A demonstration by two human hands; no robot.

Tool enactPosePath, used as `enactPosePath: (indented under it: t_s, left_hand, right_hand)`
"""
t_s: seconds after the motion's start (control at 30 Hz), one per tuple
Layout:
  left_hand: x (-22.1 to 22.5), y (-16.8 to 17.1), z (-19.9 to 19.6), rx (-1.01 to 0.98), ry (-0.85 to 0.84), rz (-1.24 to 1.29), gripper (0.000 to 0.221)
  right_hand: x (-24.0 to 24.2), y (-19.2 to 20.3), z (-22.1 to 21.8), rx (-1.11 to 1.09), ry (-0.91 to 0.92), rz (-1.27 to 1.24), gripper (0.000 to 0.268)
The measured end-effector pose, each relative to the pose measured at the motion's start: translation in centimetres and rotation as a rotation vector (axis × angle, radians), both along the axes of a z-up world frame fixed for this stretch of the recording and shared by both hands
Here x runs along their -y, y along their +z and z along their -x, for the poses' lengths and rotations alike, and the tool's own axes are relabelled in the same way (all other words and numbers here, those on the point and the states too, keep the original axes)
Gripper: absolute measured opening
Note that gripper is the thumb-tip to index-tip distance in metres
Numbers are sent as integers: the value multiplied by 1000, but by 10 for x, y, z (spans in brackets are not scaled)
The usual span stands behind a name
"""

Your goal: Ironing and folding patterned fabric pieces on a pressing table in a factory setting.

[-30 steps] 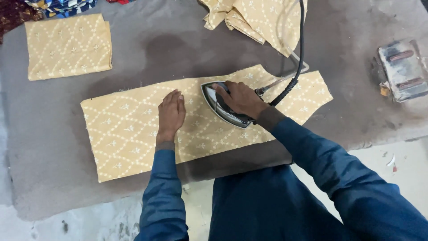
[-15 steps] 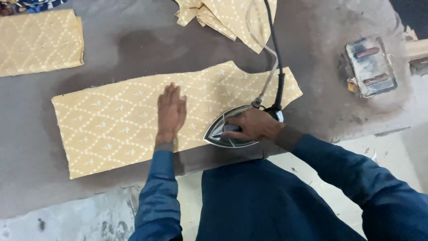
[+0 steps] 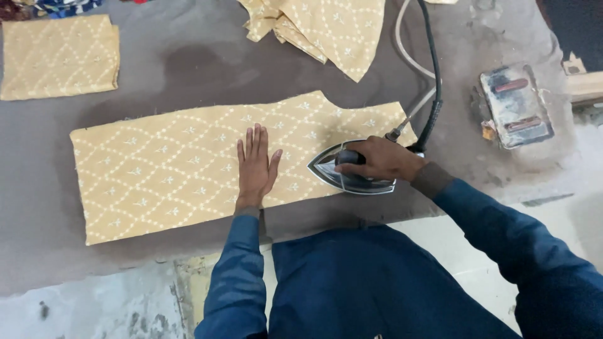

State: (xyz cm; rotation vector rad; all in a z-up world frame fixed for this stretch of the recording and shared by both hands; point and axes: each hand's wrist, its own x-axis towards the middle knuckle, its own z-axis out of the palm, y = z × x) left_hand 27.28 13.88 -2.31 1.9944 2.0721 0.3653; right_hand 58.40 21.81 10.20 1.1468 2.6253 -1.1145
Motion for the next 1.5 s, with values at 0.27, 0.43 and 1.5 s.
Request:
enactPosePath:
  t_s: [0.27, 0.43, 1.5]
  left_hand:
    - [43, 7, 58, -12, 136, -93, 63]
    - [61, -4, 103, 62, 205, -78, 61]
    - [82, 3, 195, -91, 76, -92, 68]
  right_hand:
    - [33, -15, 82, -83, 169, -6, 58]
    - [47, -13, 133, -71, 106, 64, 56]
    - [69, 14, 275, -9, -705, 89, 63]
